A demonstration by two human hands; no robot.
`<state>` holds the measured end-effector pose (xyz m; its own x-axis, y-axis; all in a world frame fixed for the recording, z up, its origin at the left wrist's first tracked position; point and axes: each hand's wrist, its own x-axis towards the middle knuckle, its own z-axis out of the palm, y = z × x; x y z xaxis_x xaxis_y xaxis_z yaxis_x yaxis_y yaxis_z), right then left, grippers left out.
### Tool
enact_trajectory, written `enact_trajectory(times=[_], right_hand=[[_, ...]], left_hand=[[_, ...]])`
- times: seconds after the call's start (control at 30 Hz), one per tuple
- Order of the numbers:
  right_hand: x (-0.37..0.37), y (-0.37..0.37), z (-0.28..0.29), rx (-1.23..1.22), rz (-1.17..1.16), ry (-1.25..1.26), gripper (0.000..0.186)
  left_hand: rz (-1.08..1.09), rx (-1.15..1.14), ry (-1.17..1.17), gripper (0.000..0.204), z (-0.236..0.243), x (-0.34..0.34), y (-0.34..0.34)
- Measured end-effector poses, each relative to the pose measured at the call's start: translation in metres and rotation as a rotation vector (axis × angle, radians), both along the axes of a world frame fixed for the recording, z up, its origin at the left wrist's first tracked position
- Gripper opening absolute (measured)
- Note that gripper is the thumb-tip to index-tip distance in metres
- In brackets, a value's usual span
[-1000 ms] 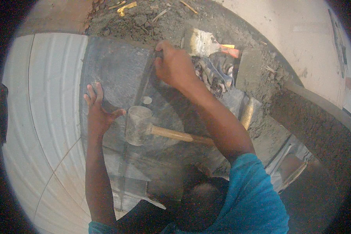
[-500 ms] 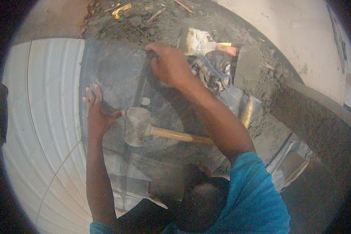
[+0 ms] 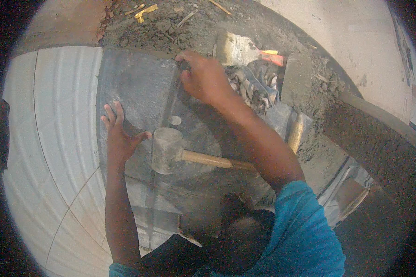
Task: The person kneels on the floor and uses a rubber mallet to tap floor tiles into place. They then use a cloth to wipe the tile surfaces and a pencil to mark or adjust the gaps between tiles. The person continues to tap and wipe the tiles throughout the clip.
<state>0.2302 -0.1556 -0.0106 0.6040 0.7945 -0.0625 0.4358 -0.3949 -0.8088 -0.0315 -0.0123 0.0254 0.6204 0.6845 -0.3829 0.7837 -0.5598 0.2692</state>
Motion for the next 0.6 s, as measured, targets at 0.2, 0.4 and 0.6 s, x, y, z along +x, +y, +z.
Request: enact_trajectory(times=[0.2, 0.4, 0.6], right_hand=[[-0.002, 0.000, -0.006, 0.042, -0.004, -0.036, 0.036], [-0.009, -0.002, 0.008, -0.086, -0.092, 0.073, 0.020], [-0.041, -0.019, 0.023, 0.024, -0.075, -0.057, 0.021]], left_hand=[[0.007, -0.011, -0.004, 0.137, 0.000, -0.002, 0.000], [-0.001, 0.033, 0.032, 0.140, -0.002, -0.001, -0.001], [0.054, 0.003, 0.021, 0.138, 0.003, 0.003, -0.003]])
